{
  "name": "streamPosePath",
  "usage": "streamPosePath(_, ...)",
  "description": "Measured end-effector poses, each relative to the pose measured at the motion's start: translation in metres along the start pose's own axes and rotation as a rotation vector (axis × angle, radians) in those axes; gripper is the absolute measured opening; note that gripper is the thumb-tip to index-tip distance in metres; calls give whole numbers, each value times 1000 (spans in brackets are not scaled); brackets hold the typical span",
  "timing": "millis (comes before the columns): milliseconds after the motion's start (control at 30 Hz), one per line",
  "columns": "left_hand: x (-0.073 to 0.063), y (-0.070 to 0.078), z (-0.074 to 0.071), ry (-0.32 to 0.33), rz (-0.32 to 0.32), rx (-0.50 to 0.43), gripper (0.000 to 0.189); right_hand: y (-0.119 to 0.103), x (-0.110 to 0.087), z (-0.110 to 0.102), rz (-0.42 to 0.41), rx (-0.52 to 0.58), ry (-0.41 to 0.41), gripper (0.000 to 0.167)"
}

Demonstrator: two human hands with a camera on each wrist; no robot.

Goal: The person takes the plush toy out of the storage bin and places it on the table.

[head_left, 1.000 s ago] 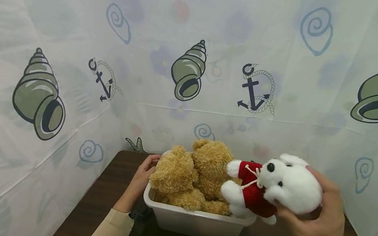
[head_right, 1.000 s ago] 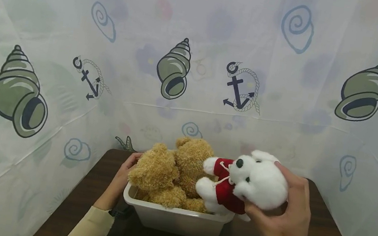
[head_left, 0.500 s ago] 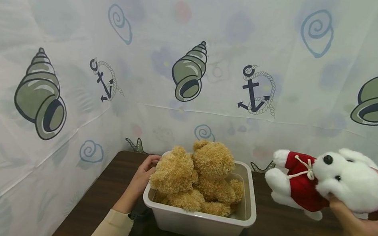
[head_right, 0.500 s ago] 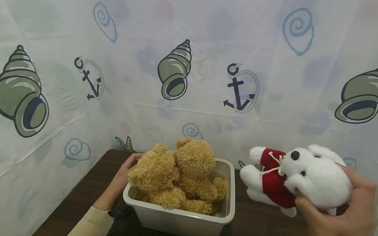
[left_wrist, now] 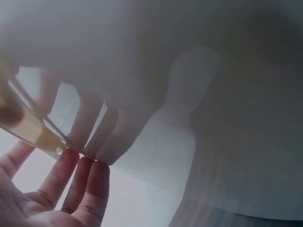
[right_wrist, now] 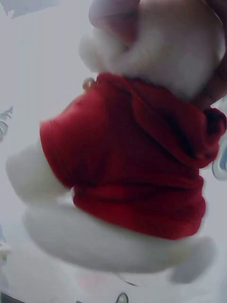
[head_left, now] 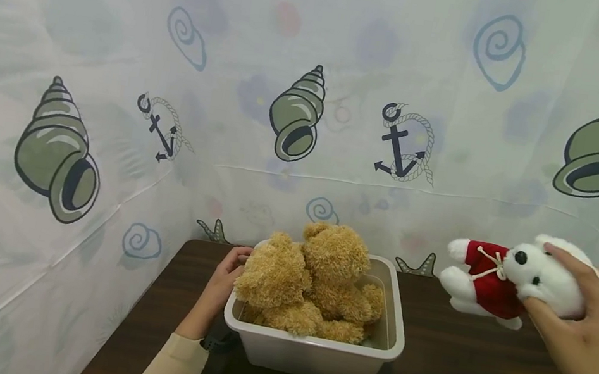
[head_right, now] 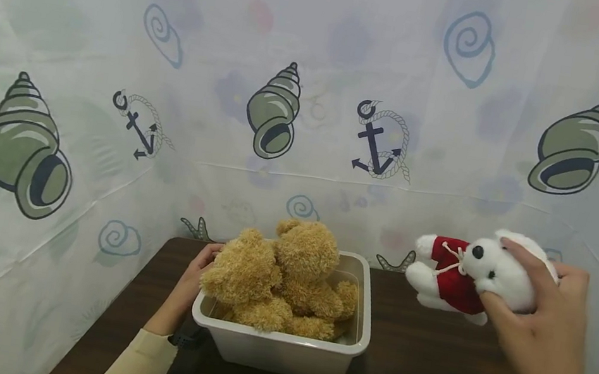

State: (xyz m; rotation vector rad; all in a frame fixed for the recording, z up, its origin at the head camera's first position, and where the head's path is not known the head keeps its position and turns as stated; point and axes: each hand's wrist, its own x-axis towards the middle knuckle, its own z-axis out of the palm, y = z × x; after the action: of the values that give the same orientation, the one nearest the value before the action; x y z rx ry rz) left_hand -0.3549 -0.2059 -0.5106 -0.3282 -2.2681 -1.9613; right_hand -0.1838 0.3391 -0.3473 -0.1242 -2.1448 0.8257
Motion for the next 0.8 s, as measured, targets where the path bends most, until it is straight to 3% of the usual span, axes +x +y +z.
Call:
streamPosePath(167,0,0,-2,-1,5,12,34,27,9,10,-18,-15,-69,61)
streamPosePath(333,1,-2,-1,-17,-1,15,34,49,16,17,6,-62,-84,64)
streamPosePath(533,1,0,1,-24,13,-3,34,69,27,25,-46,-89,-94,63)
streamPosePath(800,-1,0,1,-15,13,-6,34,107,44,49,-129,-73,-221,59)
